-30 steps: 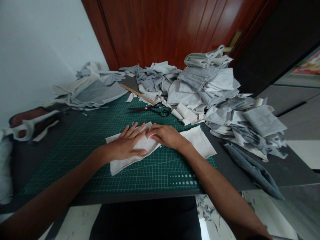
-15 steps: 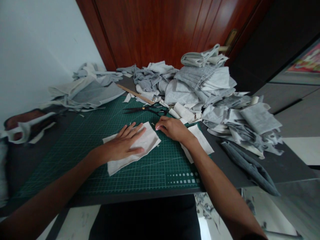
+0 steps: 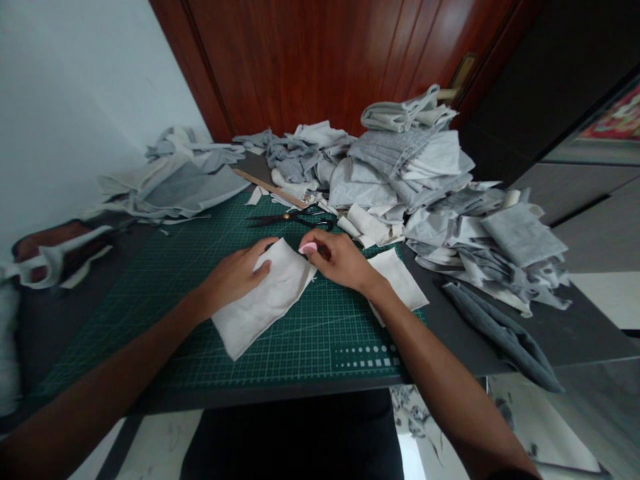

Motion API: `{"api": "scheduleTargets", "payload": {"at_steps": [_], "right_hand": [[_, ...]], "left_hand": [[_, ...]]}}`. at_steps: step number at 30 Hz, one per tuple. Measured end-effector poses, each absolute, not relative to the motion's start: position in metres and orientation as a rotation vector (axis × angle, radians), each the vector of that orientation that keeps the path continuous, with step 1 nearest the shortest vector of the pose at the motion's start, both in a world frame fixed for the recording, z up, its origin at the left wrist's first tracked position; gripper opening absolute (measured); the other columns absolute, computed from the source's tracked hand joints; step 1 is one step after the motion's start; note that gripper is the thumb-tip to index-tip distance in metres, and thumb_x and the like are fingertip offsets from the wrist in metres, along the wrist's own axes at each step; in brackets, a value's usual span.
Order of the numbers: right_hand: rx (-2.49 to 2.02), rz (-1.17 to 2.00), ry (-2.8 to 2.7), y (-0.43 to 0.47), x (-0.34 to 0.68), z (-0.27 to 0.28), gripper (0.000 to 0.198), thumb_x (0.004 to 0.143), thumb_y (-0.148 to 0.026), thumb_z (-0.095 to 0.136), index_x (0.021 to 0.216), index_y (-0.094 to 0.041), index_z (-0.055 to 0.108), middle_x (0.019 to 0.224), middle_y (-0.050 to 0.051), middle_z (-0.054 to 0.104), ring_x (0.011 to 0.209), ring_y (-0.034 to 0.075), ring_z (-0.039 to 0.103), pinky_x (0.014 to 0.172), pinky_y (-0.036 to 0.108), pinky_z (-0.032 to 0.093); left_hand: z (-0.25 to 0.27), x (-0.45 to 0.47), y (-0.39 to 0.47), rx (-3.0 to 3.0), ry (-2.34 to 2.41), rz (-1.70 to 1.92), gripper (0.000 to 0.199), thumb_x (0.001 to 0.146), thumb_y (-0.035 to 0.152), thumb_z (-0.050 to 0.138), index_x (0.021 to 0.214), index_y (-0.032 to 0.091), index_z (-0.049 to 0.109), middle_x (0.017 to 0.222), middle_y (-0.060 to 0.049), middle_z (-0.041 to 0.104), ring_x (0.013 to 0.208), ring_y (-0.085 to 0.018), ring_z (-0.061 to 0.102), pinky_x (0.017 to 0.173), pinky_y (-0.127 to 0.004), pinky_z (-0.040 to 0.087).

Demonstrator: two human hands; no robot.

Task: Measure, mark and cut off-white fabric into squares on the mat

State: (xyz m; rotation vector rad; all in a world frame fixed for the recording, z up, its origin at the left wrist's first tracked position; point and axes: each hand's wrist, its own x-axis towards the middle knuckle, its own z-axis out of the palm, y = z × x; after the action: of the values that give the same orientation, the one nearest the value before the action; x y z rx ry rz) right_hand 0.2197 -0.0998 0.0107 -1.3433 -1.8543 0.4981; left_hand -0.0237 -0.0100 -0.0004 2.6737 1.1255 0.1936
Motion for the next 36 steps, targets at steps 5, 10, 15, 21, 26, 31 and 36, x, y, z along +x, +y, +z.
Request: {"api": "scheduleTargets", "payload": {"at_steps": [5, 10, 15, 21, 26, 31, 36], "right_hand": [[-1.105, 0.915, -1.873, -0.105, 0.201, 0.01, 0.02, 0.105, -0.036, 0.056, 0.102, -0.019, 0.064, 0.079, 0.001, 0.073, 0.062, 0.012, 0.058, 0.056, 0.023, 0.04], [-1.173, 0.758, -2.108, -0.101, 0.204, 0.002, 0.011, 0.102, -0.022, 0.058, 0.101, -0.019, 0.068, 0.091, 0.003, 0.078, 0.072, 0.014, 0.066, 0.067, 0.024, 0.045], [-1.363, 0.506, -2.17, -0.093, 0.221, -0.005, 0.013, 0.104, -0.023, 0.058, 0.103, -0.018, 0.071, 0.089, 0.003, 0.076, 0.071, 0.015, 0.065, 0.069, 0.025, 0.041], [-1.438, 0.348, -2.108, -0.088, 0.231, -0.008, 0.012, 0.103, -0.019, 0.06, 0.106, -0.018, 0.071, 0.098, 0.006, 0.077, 0.085, 0.019, 0.069, 0.079, 0.028, 0.045], [-1.321, 0.315, -2.087, -0.087, 0.223, -0.011, 0.014, 0.104, -0.02, 0.059, 0.106, -0.018, 0.073, 0.108, 0.009, 0.072, 0.096, 0.021, 0.069, 0.086, 0.031, 0.049], [-1.285, 0.331, -2.052, -0.084, 0.207, -0.016, 0.012, 0.104, -0.023, 0.062, 0.107, -0.021, 0.074, 0.11, 0.006, 0.074, 0.101, 0.02, 0.07, 0.089, 0.03, 0.051], [-1.336, 0.262, -2.059, -0.077, 0.197, -0.022, 0.012, 0.104, -0.021, 0.062, 0.107, -0.022, 0.074, 0.115, 0.006, 0.075, 0.109, 0.022, 0.068, 0.094, 0.033, 0.052]], "left_hand": [[0.006, -0.024, -0.006, 2.538, 1.481, 0.34, 0.058, 0.098, 0.028, 0.049, 0.155, 0.015, 0.043, 0.11, -0.012, 0.079, 0.1, -0.03, 0.077, 0.093, -0.042, 0.058], [0.007, -0.032, -0.002, 2.547, 1.668, 0.338, 0.068, 0.094, 0.029, 0.05, 0.157, 0.008, 0.038, 0.098, -0.015, 0.078, 0.101, -0.035, 0.075, 0.093, -0.048, 0.058], [0.001, -0.036, 0.001, 2.854, 1.264, 0.49, 0.072, 0.087, 0.017, 0.054, 0.158, 0.008, 0.04, 0.149, -0.021, 0.056, 0.145, -0.037, 0.046, 0.122, -0.052, 0.04], [-0.008, -0.027, -0.005, 2.859, 0.689, 0.322, 0.071, 0.09, 0.01, 0.044, 0.161, 0.017, 0.039, 0.17, -0.011, 0.04, 0.159, -0.028, 0.031, 0.13, -0.05, 0.029], [-0.011, -0.022, -0.011, 2.819, 0.682, 0.24, 0.068, 0.099, 0.03, 0.048, 0.163, 0.013, 0.033, 0.17, -0.016, 0.039, 0.159, -0.03, 0.032, 0.131, -0.049, 0.027], [-0.017, -0.02, -0.009, 2.789, 0.719, 0.198, 0.08, 0.1, 0.047, 0.051, 0.165, 0.008, 0.024, 0.172, -0.021, 0.031, 0.162, -0.033, 0.027, 0.132, -0.049, 0.025], [-0.018, -0.018, -0.01, 2.795, 0.705, 0.143, 0.091, 0.1, 0.057, 0.048, 0.165, 0.003, 0.015, 0.175, -0.025, 0.021, 0.164, -0.035, 0.018, 0.133, -0.048, 0.018]]}}
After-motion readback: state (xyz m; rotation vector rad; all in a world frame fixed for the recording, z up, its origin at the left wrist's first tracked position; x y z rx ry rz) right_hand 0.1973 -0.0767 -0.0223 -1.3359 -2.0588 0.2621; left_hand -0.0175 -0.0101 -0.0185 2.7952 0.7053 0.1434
